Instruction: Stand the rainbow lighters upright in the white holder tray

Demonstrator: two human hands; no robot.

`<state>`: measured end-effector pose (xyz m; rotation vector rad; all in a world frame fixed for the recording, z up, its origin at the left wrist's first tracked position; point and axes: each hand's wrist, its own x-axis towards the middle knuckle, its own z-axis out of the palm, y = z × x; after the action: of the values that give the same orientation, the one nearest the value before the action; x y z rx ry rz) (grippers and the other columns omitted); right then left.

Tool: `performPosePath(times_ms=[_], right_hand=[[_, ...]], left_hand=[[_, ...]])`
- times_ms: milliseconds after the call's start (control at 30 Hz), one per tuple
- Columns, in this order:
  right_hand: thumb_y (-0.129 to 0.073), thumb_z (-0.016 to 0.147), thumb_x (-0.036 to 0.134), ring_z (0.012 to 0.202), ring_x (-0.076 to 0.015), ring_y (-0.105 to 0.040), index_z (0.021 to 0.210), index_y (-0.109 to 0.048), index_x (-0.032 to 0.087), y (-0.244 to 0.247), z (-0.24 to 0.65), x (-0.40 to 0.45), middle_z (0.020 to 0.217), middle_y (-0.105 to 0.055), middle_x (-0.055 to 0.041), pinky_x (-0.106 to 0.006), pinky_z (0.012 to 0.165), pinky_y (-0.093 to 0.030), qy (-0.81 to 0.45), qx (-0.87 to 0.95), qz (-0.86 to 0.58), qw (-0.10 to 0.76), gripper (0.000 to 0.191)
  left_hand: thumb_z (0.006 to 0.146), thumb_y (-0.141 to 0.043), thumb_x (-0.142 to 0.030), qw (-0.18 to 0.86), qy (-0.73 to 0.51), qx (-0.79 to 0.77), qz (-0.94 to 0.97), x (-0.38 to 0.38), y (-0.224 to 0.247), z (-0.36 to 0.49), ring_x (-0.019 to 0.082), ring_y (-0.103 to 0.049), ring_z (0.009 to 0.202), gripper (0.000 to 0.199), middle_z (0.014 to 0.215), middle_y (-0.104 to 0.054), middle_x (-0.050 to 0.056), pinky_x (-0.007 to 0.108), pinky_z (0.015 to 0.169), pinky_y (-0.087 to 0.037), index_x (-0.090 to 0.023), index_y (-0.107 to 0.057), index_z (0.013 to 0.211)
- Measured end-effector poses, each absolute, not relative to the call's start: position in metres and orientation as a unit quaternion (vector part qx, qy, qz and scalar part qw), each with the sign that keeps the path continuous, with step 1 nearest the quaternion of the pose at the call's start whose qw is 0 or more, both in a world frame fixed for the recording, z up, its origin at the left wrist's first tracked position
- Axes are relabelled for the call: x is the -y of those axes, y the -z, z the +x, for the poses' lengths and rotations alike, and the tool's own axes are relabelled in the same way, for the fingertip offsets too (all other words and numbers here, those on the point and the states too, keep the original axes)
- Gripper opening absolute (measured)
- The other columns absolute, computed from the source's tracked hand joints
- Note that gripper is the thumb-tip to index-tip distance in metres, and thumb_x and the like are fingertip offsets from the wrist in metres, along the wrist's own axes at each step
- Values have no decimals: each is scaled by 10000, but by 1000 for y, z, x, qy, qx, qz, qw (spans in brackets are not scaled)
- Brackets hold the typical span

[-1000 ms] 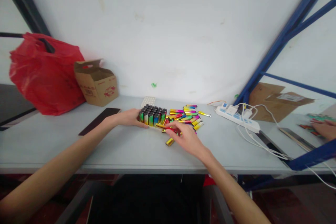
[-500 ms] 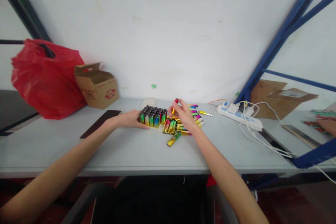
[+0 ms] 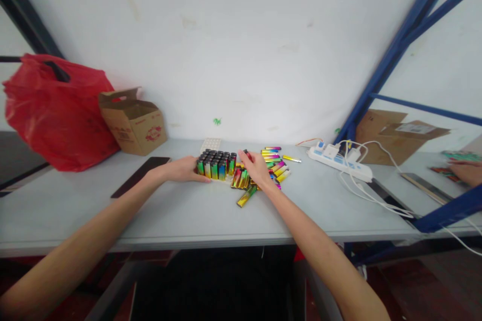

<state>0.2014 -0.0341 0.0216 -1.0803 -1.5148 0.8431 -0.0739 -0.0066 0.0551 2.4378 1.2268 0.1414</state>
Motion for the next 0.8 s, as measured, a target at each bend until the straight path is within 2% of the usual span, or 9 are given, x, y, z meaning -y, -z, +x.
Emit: performPosePath(times_ms=[67,167,367,567,700,800], right_hand=[[-540,870,746,500,-109,-314,587,-410,224,-21,201,36,528,-357,44,-257,468,-246,-345,640,-453,515,608],[-435,918,744,462,-105,-251,567,-410,225,-21,201,37,495,-292,50,-263,454,-188,-408,624,-436,503,627],[-467,917,614,431,-90,-188,543,-377,226,-21,199,34,487,-273,52,-257,436,-128,-485,571,-427,506,546],[-463,920,605,435,-86,-178,558,-373,225,-24,201,37,508,-290,50,-252,431,-123,-497,574,-419,498,533],[-487,903,702,449,-82,-221,653,-495,209,-26,200,37,544,-306,63,-238,436,-162,-508,589,-396,488,553],[-462,915,735,473,-97,-330,844,-612,206,-27,201,37,594,-397,54,-237,443,-265,-469,616,-386,501,555]], left_hand=[[697,-706,-725,197,-52,-449,870,7,-55,-73,265,-690,990,757,1110,-760,59,306,879,-522,-210,-628,1246],[694,-706,-738,192,-53,-452,870,8,-55,-73,269,-695,993,757,1108,-761,64,307,867,-525,-216,-631,1238],[673,-707,-770,184,-65,-453,870,9,-54,-72,285,-698,1045,832,1179,-749,81,318,885,-529,-211,-600,1280],[656,-722,-763,200,-72,-460,862,9,-54,-72,278,-698,1059,845,1202,-746,60,320,909,-533,-230,-589,1299],[648,-723,-767,199,-69,-461,862,10,-56,-72,285,-700,1052,875,1194,-747,65,323,897,-536,-215,-574,1310],[647,-721,-768,197,-67,-463,862,11,-56,-72,285,-700,1050,893,1196,-745,73,318,891,-532,-207,-563,1325]])
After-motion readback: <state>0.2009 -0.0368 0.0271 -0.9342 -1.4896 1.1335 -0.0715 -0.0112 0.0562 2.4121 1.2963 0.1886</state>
